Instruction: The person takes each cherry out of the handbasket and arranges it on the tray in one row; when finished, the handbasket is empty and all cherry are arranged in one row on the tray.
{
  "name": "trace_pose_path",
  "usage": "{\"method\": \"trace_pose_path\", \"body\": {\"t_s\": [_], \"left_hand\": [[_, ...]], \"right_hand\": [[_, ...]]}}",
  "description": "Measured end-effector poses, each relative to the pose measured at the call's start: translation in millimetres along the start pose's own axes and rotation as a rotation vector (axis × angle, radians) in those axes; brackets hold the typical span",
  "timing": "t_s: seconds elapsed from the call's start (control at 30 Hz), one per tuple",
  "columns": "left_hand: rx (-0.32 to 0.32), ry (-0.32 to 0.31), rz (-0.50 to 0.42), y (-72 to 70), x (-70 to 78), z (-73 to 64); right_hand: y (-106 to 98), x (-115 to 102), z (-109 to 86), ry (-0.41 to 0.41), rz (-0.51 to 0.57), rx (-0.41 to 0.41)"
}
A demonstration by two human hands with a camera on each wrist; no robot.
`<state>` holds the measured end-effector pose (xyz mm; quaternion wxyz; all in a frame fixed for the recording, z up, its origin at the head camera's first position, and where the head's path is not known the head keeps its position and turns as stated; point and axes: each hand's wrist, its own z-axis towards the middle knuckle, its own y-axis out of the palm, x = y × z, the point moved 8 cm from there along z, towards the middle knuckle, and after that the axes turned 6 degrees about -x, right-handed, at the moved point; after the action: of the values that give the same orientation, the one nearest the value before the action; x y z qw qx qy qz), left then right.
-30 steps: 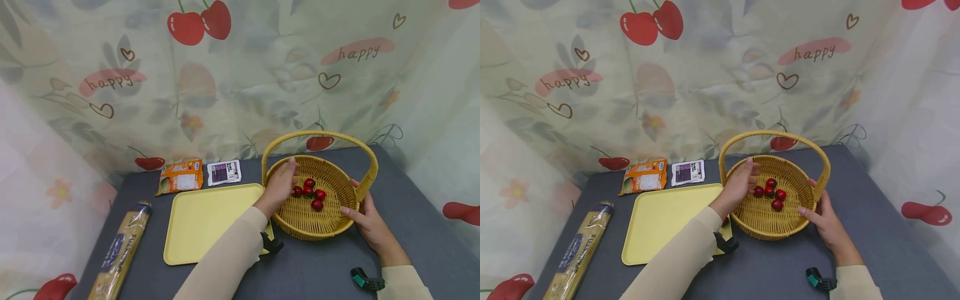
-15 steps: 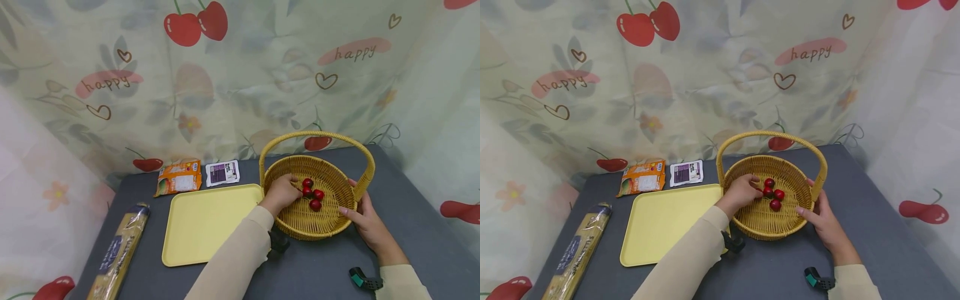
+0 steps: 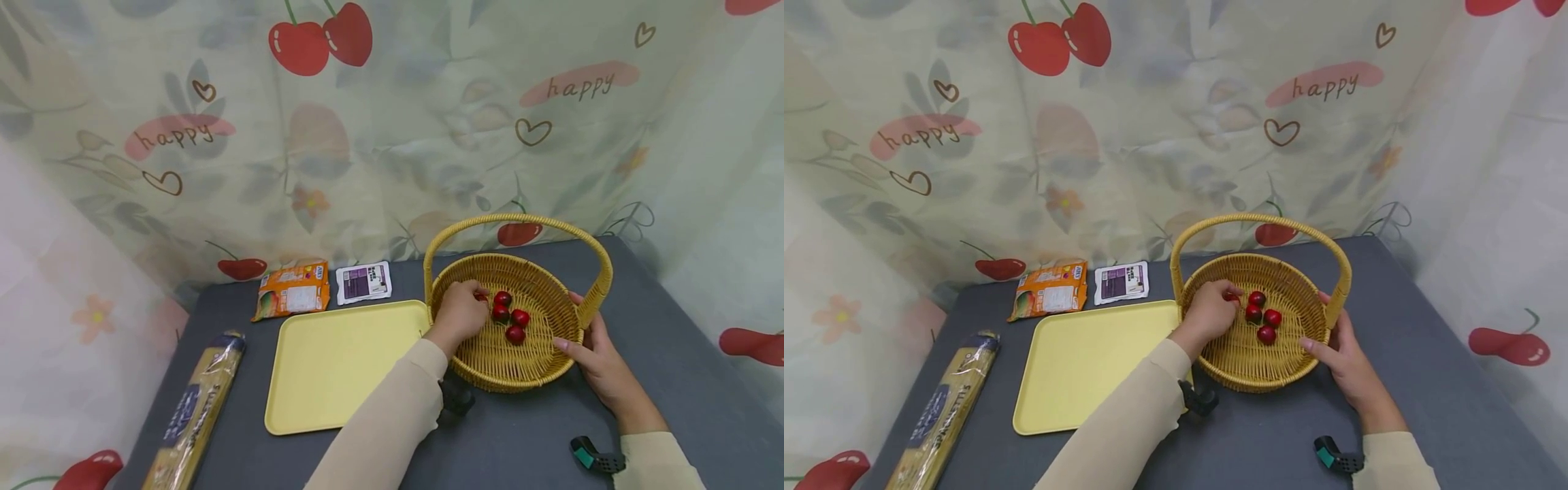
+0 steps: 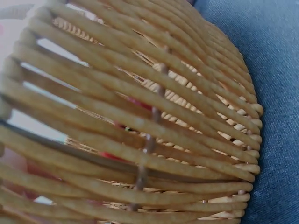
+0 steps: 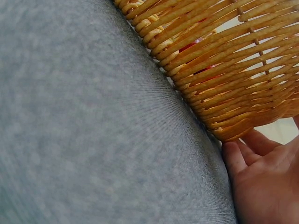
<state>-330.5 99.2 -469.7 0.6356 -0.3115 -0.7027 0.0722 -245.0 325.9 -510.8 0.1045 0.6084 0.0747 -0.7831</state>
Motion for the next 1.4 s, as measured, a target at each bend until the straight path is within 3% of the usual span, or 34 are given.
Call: {"method": "trace_pose_path", "body": {"t_s": [0.2,0.43,0.67,1.07,1.23,1.4], "left_hand": [[0.070,0.124,-0.120,-9.1,6.9,-3.7],[0.021,0.246,-0.290,-10.4,13.8,-12.1],[-0.016,0.338,-0.390,-19.2,19.6,-29.0],[-0.137,0.392,-0.569,-42.5,12.2,-74.9],[-0.119,0.413,-0.546,-59.0,2.9,-93.7],[-0.092,0.398,-0.546,-73.6,-12.3,-103.2]], "right_hand": [[1,1,0.5,0.008,-0.005,0.000],[1,0,0.1,0.002,0.003,0.003],[3,1,-0.1,0.008,0.005,0.001],[2,1,0.4,0.009,0.002,0.005],[1,0,0.7,0.000,0.008,0.009],[1,-1,1.0,-0.009,0.014,0.010]]}}
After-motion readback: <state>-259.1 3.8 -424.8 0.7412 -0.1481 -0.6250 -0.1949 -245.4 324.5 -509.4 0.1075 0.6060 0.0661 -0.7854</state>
